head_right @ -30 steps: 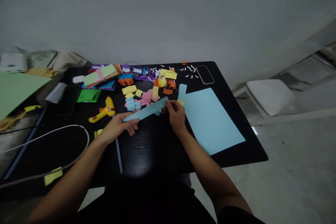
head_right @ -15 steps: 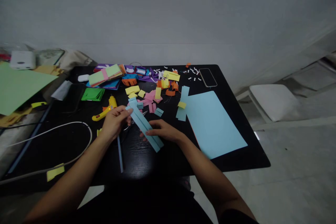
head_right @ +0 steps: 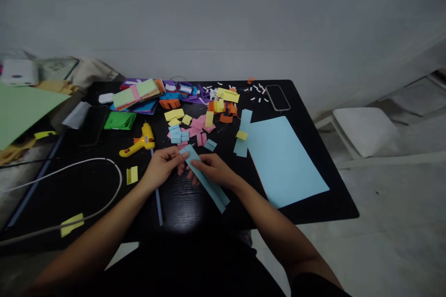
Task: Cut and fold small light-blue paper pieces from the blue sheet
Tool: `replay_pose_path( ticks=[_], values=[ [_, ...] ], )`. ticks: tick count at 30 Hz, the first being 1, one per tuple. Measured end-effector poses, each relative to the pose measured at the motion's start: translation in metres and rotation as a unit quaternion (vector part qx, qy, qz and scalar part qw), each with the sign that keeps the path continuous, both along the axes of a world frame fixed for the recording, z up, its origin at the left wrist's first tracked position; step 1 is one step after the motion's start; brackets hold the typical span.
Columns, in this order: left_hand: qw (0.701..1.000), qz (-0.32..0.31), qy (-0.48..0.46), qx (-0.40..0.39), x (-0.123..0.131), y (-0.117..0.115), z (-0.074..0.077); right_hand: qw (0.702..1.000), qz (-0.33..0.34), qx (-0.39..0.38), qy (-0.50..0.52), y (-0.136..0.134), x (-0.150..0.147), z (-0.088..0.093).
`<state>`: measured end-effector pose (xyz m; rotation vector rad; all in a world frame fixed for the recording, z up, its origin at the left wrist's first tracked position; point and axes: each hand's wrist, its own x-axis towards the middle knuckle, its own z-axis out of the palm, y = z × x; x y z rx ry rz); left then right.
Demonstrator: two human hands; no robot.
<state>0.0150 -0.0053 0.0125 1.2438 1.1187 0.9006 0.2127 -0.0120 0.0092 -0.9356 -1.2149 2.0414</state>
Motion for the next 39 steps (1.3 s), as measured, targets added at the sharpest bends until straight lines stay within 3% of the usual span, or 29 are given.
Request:
replay_pose_path(
  ticks=[6,12,29,35,39],
  values=[
    [1.0,-0.007,0.002,0.011,0.004,-0.002,0.001,0.999,0.035,-0.007,0.018,0.0,0.001,-0.001],
    [1.0,-0.027,0.006,-0.003,0.004,-0.002,-0.002,0.997,-0.073,-0.017,0.008,-0.001,-0.005,-0.008],
    [0.995,-0.067,0.05,0.045,0.001,-0.003,-0.005,0.995,-0.088,-0.041,0.02,-0.001,-0.006,-0.009],
    [0.987,0.012,0.062,0.144,-0.003,0.0,-0.005,0.992,-0.121,-0.034,0.031,0.001,-0.007,-0.007],
    [0.969,0.023,0.117,0.216,-0.004,0.0,-0.005,0.99,-0.128,-0.042,0.036,0.002,-0.008,-0.009]
  ],
)
